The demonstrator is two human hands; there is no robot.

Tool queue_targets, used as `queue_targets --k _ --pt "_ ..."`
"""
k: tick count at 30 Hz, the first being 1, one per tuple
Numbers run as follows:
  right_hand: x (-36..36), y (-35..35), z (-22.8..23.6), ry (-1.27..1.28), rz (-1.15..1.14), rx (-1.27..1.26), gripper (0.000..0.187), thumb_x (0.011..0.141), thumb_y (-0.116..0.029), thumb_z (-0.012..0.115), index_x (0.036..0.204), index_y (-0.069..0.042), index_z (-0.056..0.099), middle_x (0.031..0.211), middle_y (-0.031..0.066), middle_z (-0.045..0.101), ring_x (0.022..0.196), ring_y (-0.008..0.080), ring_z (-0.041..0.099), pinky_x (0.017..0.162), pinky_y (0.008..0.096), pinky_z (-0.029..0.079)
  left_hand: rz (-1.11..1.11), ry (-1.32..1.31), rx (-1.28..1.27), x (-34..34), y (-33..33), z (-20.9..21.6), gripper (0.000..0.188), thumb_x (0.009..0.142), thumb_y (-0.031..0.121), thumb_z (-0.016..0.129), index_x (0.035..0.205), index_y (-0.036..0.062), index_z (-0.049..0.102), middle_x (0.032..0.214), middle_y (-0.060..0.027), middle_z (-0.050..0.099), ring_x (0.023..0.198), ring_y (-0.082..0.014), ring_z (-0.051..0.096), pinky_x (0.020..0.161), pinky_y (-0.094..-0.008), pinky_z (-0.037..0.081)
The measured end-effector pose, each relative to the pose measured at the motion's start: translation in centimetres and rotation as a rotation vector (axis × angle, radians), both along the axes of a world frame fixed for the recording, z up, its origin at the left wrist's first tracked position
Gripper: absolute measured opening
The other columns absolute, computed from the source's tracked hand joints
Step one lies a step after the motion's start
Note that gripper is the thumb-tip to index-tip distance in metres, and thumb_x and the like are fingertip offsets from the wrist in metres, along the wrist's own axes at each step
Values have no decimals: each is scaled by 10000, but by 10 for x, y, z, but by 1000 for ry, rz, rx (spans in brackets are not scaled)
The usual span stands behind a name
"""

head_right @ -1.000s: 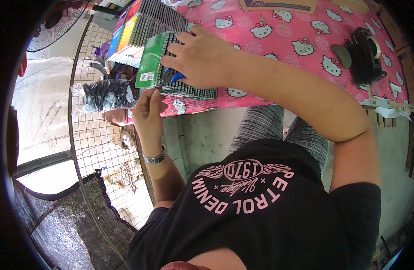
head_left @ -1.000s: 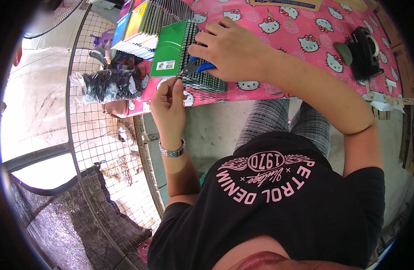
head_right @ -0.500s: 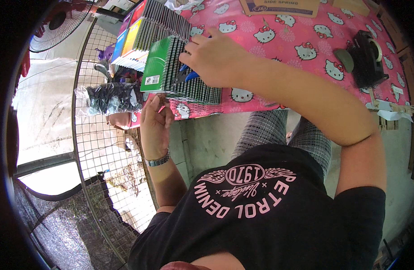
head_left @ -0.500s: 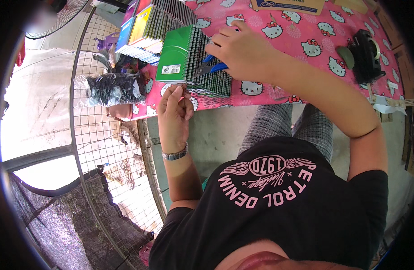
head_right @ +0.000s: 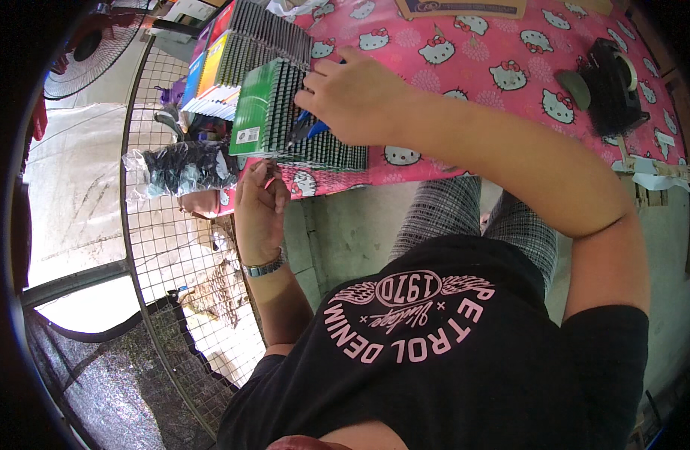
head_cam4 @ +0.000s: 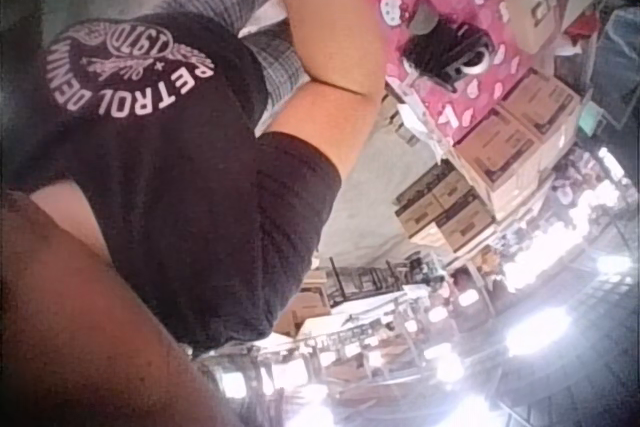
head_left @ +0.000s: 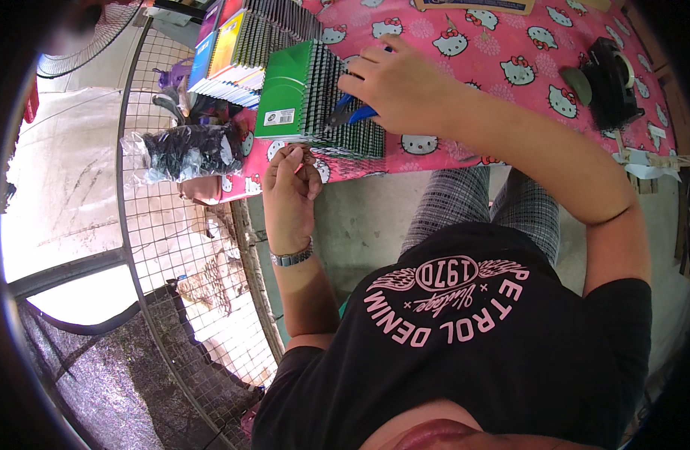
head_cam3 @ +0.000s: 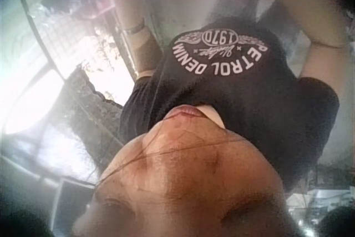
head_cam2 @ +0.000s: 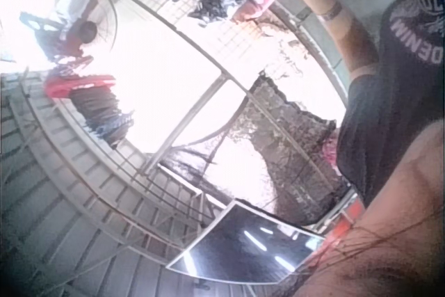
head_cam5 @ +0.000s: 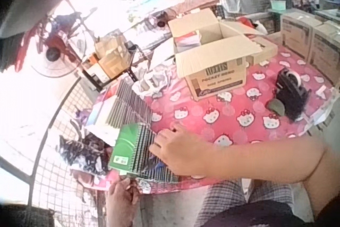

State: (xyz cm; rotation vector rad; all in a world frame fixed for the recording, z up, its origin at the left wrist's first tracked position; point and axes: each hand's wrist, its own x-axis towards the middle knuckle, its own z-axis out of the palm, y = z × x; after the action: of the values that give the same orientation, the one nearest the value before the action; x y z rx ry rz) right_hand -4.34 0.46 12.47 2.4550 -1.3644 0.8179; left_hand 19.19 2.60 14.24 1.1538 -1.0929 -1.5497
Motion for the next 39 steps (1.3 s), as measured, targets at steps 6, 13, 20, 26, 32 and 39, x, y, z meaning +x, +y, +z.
queue_targets --k 6,13,20,26,32,39 --pt "11 2 12 102 5 176 332 666 -198 767 950 -95 632 977 41 630 983 209 603 841 371 463 -82 -212 -80 1 -4 -10 73 921 91 591 934 20 585 673 9 525 491 -63 439 434 -207 282" --pt "7 2 0 -22 -5 89 187 726 -172 671 900 -107 652 861 33 637 891 206 625 838 377 471 8 -47 -8 7 0 -10 61 908 78 601 936 24 601 758 -3 570 522 -67 454 448 -200 299" --pt "14 1 -3 21 26 13 217 696 -155 717 876 -77 626 856 50 636 915 222 626 784 388 484 -10 -111 -12 -3 0 -16 70 880 46 642 925 29 592 678 12 546 482 -59 438 438 -202 276" --pt "13 3 0 -26 6 225 127 759 -163 613 854 -95 661 784 49 650 845 241 654 816 389 486 13 -171 -25 -2 1 -17 73 875 45 653 917 29 595 655 18 535 475 -56 432 437 -201 272" --pt "8 2 -9 -56 37 -137 243 685 -164 719 892 -75 627 818 87 638 823 268 646 753 412 497 14 -144 -31 -1 0 -21 65 875 40 645 918 27 597 661 11 543 481 -58 439 439 -197 274" --pt "12 6 8 65 -29 402 281 679 -192 734 920 -92 629 882 58 634 904 236 630 821 381 475 42 -47 -1 5 0 -23 66 880 27 627 938 21 596 729 -15 587 539 -77 492 476 -206 334"
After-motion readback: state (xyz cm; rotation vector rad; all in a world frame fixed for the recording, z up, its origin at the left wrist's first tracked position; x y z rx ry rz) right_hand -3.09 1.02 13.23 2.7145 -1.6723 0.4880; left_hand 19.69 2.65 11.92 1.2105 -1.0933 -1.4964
